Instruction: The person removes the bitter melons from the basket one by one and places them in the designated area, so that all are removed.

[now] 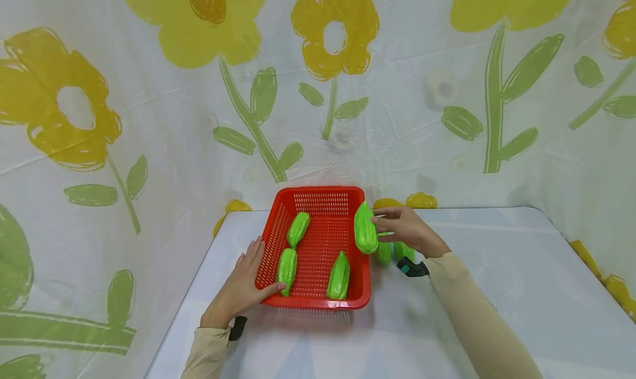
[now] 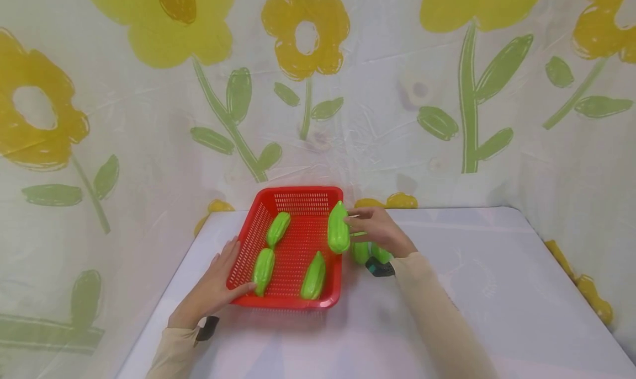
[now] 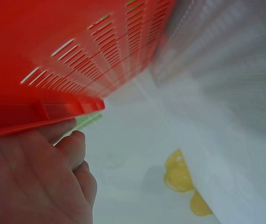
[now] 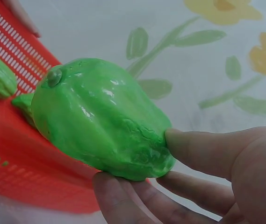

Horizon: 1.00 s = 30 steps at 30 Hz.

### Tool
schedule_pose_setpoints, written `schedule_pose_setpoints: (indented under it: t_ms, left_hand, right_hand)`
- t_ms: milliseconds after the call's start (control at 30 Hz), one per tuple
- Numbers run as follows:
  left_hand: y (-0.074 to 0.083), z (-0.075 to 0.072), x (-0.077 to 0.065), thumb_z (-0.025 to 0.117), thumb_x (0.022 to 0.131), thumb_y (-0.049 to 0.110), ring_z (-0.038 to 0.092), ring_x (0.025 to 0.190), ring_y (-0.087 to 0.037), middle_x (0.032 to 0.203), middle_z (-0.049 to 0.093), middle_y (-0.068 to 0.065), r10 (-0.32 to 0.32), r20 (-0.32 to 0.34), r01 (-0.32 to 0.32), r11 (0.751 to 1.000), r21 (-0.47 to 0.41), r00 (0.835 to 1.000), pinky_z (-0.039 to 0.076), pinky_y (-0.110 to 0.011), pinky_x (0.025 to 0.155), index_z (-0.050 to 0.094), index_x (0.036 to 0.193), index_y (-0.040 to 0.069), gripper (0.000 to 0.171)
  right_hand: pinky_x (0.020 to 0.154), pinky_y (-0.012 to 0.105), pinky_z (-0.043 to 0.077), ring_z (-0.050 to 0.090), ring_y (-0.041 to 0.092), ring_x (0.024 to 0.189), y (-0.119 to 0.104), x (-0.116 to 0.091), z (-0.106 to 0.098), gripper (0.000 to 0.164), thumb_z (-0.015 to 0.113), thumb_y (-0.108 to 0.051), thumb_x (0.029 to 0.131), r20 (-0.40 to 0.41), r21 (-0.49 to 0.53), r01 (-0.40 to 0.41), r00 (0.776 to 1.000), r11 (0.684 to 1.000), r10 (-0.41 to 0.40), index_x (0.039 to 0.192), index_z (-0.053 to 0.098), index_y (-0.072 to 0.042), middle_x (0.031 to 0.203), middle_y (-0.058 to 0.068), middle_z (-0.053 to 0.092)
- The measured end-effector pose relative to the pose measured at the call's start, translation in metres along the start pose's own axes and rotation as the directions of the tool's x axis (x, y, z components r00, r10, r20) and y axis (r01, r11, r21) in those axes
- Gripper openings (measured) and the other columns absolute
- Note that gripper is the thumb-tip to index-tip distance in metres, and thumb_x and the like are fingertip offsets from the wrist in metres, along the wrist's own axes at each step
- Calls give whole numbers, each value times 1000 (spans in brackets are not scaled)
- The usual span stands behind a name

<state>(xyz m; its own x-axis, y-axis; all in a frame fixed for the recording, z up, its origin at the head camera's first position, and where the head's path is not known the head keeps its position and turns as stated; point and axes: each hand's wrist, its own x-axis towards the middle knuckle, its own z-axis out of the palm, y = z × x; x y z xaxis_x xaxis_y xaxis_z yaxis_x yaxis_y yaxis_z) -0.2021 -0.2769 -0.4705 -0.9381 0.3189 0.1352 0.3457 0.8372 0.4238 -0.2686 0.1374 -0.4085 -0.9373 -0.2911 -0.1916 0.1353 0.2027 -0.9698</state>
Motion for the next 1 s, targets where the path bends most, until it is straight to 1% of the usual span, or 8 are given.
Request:
schedule_pose_setpoints:
  t_ms: [100, 300, 467, 600, 833, 1000]
  left_hand:
    - [-1, 0, 0, 69, 85, 67, 13, 162, -41, 175, 13, -15, -5, 2, 5, 1000, -1, 1000, 18, -64, 129, 14, 165, 0, 117]
    - [-2, 1, 0, 69, 85, 67, 11, 163, -38, 176, 12, -14, -7, 6, 7, 1000, -3, 1000, 17, -63, 129, 13, 165, 1, 118]
    - [-2, 1, 0, 69, 85, 67, 10, 163, -38, 176, 12, -14, -1, 6, 1, 1000, -3, 1000, 17, -63, 129, 13, 165, 1, 118]
    - [-3, 1, 0, 69, 85, 68, 11, 163, -38, 175, 12, -14, -4, 6, 4, 1000, -1, 1000, 17, -63, 129, 14, 165, 1, 118]
    - [-2, 1, 1, 70, 85, 67, 11, 163, -38, 175, 12, -15, -1, 8, 1, 1000, -8, 1000, 16, -63, 129, 14, 165, 1, 118]
    - [-1, 1, 1, 70, 85, 67, 12, 163, -38, 175, 13, -15, 1, 6, 0, 1000, -7, 1000, 17, -63, 129, 14, 165, 1, 118]
  right_hand:
    - [105, 52, 55, 73, 17, 104, 1, -2, -5, 55, 62, -22, 105, -13, 3, -6, 1000, 1000, 6, 149, 47, 8, 141, 25, 61]
    - [104, 48, 57, 73, 18, 105, 1, -8, -13, 58, 62, -26, 105, -37, -19, -25, 999, 1000, 24, 150, 46, 7, 139, 24, 62]
    - [103, 45, 58, 71, 18, 107, 4, -12, -22, 61, 62, -27, 105, -45, -7, -21, 999, 1000, 20, 152, 43, 7, 146, 27, 55]
    - [105, 46, 57, 71, 18, 108, 6, -16, -29, 63, 61, -27, 105, -50, -1, -14, 999, 1000, 14, 153, 40, 8, 153, 31, 48]
    - [107, 47, 55, 70, 14, 107, 11, -22, -43, 66, 59, -30, 106, -58, -9, -14, 998, 1000, 14, 156, 36, 7, 157, 32, 42]
    - [101, 38, 59, 69, 10, 108, 16, -25, -54, 68, 59, -31, 106, -76, -19, -17, 997, 1000, 15, 158, 34, 5, 159, 31, 40]
